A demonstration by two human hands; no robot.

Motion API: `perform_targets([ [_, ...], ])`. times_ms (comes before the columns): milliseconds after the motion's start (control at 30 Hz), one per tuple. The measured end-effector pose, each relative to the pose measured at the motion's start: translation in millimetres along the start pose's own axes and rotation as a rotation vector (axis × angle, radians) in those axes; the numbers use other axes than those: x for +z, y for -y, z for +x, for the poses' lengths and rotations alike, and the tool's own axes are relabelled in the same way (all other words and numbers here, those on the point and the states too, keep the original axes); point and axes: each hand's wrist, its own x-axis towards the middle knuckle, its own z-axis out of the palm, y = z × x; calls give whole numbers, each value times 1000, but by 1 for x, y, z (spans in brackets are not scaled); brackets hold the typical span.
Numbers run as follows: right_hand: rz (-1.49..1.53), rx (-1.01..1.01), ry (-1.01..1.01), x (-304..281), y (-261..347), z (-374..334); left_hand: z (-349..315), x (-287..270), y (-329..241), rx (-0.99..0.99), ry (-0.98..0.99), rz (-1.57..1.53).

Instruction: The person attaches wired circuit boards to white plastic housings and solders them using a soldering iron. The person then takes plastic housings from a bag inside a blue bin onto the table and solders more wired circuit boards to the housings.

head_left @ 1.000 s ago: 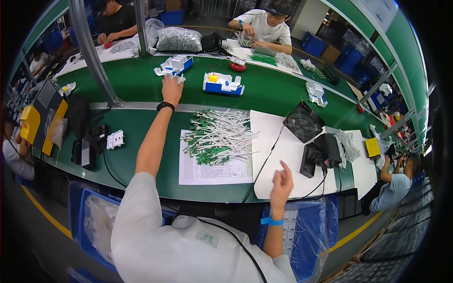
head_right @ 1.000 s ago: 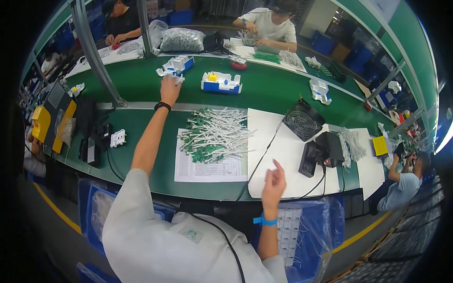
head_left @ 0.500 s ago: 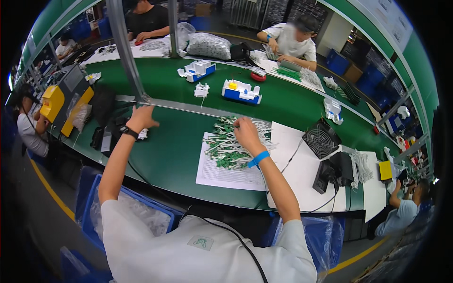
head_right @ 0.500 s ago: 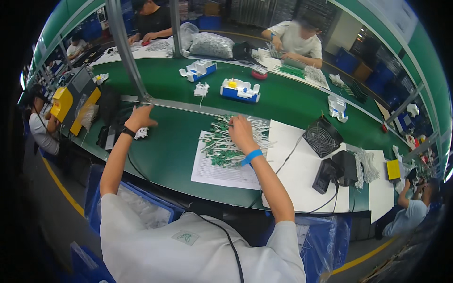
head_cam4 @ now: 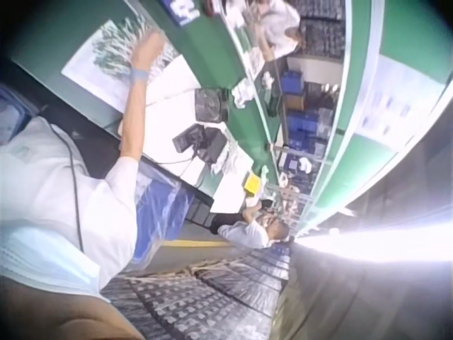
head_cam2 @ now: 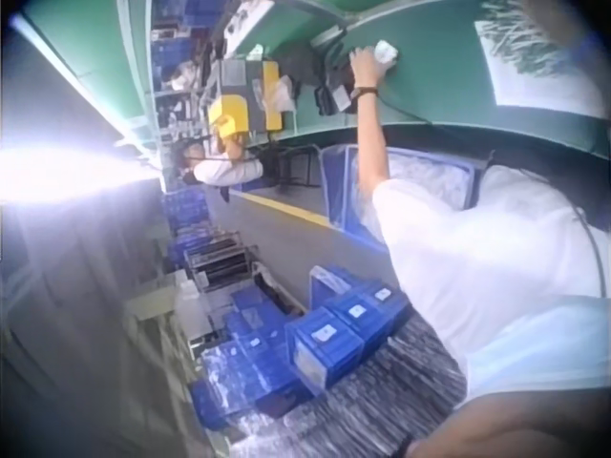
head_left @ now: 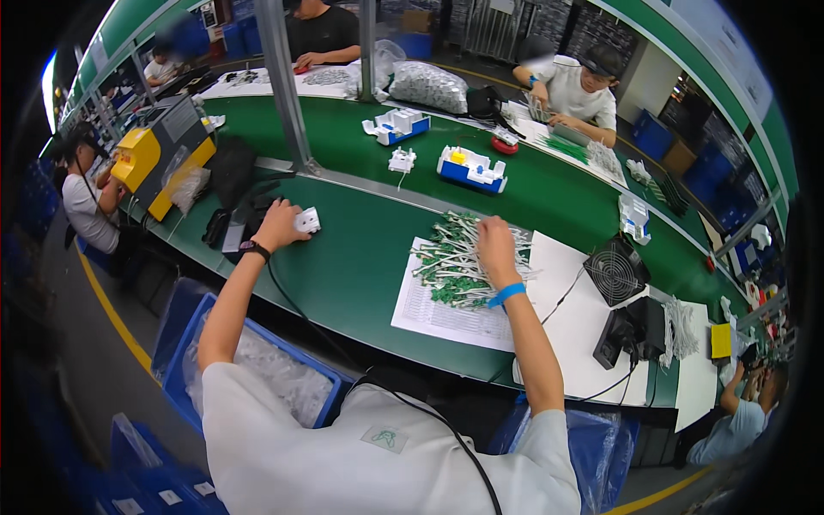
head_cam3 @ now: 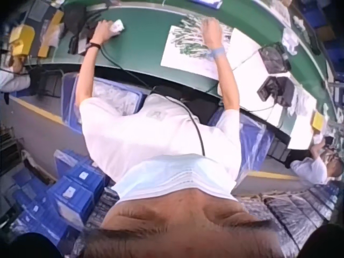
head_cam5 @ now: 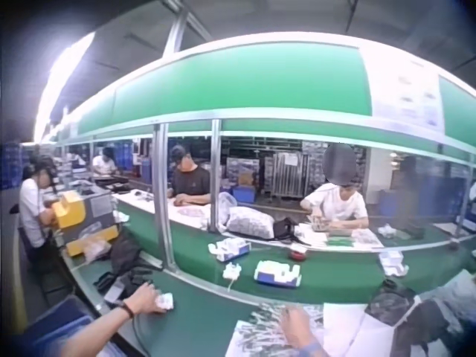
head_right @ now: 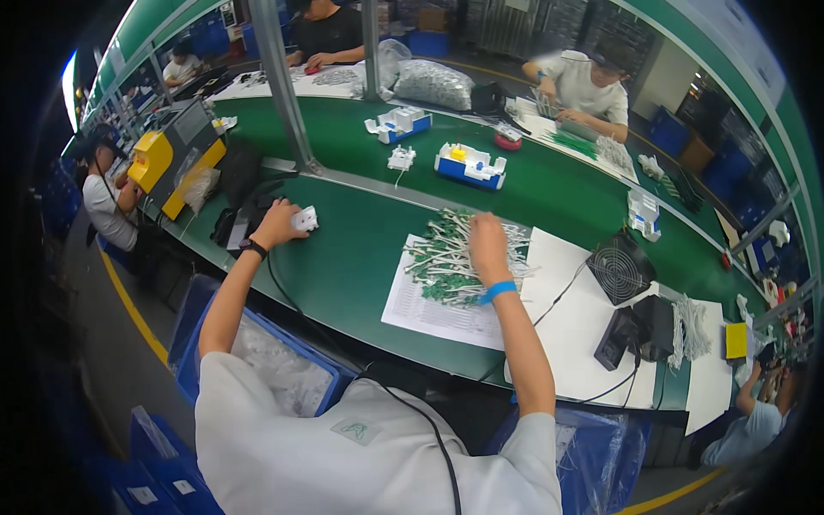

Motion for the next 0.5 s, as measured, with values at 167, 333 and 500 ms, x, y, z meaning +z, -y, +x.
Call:
perform_targets([
  [167,292,69,-427,-50,21,9,8,-10,-41,15,-236,-401],
  [333,583,104,-616,-91,41,18,26,-48,-130,-9,298,-1332],
  [500,644,6,-456,-124,85,2,26,-85,-219,52,731,-1764],
])
